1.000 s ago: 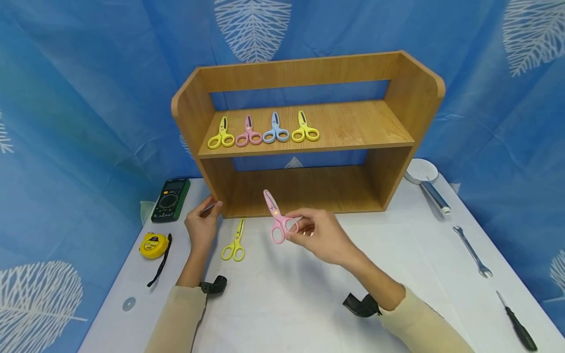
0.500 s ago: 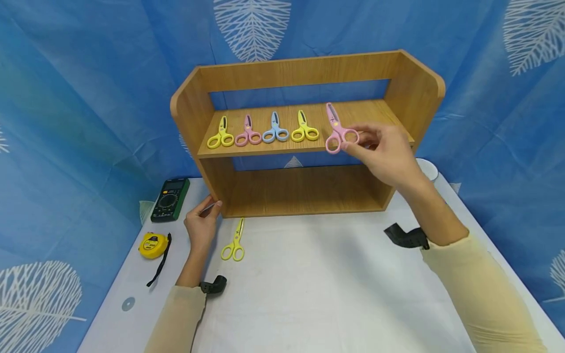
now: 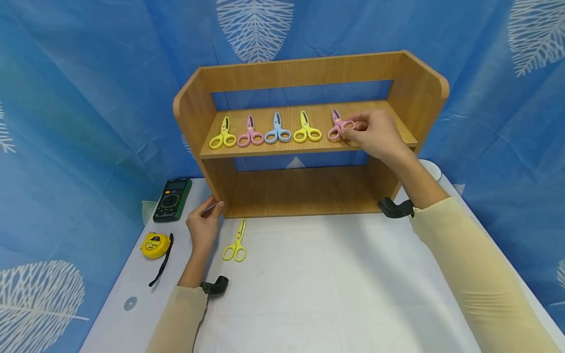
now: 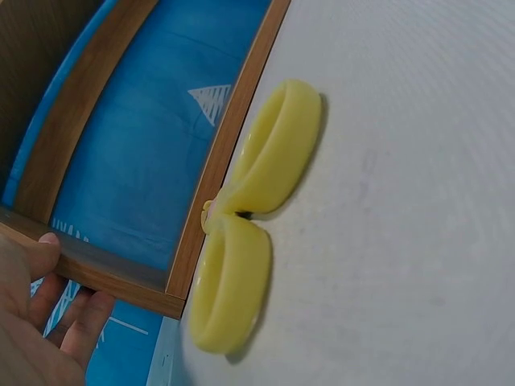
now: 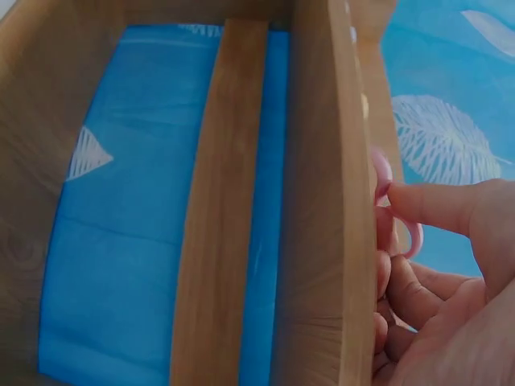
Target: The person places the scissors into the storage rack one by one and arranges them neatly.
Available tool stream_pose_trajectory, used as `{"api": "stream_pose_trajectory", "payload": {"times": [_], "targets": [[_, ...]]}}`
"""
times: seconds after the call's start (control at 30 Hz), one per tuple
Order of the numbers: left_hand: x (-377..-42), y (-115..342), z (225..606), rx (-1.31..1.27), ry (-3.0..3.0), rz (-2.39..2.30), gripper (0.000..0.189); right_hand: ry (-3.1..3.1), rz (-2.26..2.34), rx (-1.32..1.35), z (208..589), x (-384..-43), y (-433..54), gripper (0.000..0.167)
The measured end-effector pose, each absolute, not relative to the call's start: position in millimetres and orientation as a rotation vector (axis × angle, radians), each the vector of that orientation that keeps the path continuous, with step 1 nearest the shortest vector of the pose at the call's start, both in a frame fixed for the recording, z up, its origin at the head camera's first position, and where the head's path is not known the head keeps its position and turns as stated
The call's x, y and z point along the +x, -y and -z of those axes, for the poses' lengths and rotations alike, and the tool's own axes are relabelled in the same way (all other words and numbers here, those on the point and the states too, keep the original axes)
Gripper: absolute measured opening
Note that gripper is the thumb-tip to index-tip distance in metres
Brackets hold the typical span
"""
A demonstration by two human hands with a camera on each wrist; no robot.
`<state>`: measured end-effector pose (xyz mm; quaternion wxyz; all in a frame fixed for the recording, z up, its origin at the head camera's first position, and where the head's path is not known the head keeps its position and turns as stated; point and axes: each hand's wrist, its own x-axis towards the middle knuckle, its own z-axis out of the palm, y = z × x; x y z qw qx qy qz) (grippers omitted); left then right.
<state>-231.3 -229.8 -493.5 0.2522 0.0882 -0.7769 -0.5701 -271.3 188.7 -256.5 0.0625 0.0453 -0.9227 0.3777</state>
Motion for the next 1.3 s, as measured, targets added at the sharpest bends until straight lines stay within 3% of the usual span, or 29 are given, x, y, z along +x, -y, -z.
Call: {"api": "stream_pose_trajectory", "payload": {"times": [0.47, 0.6, 0.77, 1.0, 1.3], "targets": [[-231, 228, 493, 0.225, 2.109, 1.56, 0.042, 2.894, -1.037, 0.185, 260, -272, -188, 0.051], [-231, 229, 492, 0.22, 2.111, 1.55, 0.042, 2.789, -1.062, 0.176, 259, -261, -188, 0.056], [-232, 230, 492, 0.21, 2.102, 1.546, 0.043, 2.544, -1.095, 0.238, 266, -238, -184, 0.046], [-232, 232, 493, 0.197, 2.111, 1.533, 0.045, 2.472, -1.193, 0.441, 297, -207, -162, 0.033], [-231, 231, 491, 0.203, 2.11, 1.525, 0.044, 2.651, -1.467, 0.692, 366, -182, -98, 0.033]]}}
